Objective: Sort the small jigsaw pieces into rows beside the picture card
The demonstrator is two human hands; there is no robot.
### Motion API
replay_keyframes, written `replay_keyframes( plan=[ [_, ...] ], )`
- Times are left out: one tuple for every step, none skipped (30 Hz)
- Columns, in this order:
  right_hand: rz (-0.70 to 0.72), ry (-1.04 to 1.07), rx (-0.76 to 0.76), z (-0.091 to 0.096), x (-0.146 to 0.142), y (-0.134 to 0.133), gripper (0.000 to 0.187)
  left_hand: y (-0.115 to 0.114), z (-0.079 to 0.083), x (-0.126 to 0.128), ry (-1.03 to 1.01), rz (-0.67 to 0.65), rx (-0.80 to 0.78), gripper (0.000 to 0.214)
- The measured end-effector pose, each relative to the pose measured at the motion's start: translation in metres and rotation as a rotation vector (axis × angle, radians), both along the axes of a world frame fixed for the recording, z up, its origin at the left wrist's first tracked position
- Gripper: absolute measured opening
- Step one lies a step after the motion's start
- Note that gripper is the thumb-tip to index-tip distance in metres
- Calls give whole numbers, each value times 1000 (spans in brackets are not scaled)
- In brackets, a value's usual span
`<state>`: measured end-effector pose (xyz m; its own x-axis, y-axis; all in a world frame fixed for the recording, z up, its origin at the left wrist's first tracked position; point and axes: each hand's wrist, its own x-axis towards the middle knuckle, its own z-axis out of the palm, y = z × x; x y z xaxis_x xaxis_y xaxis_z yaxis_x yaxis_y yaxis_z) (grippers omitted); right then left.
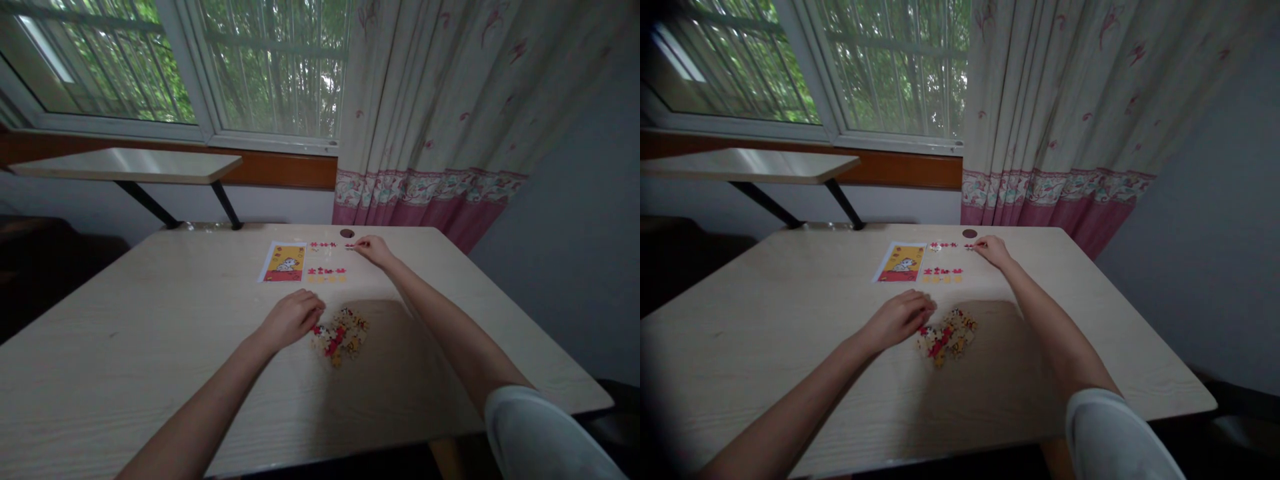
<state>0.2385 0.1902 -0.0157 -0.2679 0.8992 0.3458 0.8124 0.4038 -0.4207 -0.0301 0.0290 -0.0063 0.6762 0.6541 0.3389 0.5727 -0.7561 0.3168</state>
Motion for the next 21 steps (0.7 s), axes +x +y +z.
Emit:
replay_keyframes(
  plan=[
    [-9,-9,-16,-1,0,4,21,0,0,0,2,-1,1,18],
    [-15,-20,-30,-3,0,7,22,0,0,0,5,-1,1,18],
    [-19,-34,-41,-4,0,10,21,0,0,1,8,2,2,19],
    [-22,-48,-51,-4,1,12,21,0,1,1,13,4,1,19],
    [-24,-60,-60,-5,2,14,20,-1,1,1,19,6,1,19],
    [-27,-68,-65,-6,2,16,19,-1,1,2,25,6,1,18],
    [-31,-74,-69,-7,2,18,18,-1,1,2,29,5,2,18],
    [-35,-79,-72,-8,2,19,18,-1,1,2,29,4,4,17],
    [-40,-82,-73,-9,1,20,19,-1,0,2,27,4,8,17],
    [-45,-84,-73,-11,0,21,20,-1,0,2,23,5,10,17],
    [-50,-85,-72,-12,-2,22,20,0,-1,2,19,7,11,17],
    [-54,-86,-72,-13,-4,22,20,0,-1,2,15,9,13,17],
    [-59,-88,-71,-14,-7,23,20,0,-1,2,13,11,15,18],
    [-65,-90,-71,-15,-10,23,20,0,-1,2,14,13,19,18],
    [-73,-94,-72,-15,-12,24,20,0,-1,2,17,14,22,17],
    [-83,-98,-73,-15,-15,24,19,0,-1,3,22,13,25,17],
    [-93,-102,-76,-15,-17,25,19,-1,0,3,29,13,26,17],
    [-104,-106,-79,-14,-19,26,18,-1,1,3,37,13,25,17],
    [-114,-109,-82,-14,-21,27,18,-1,1,3,46,14,24,17],
    [-123,-112,-85,-13,-22,27,18,-1,1,3,54,16,23,17],
    [-130,-114,-87,-12,-24,28,18,-1,1,3,63,19,24,17]
  ],
)
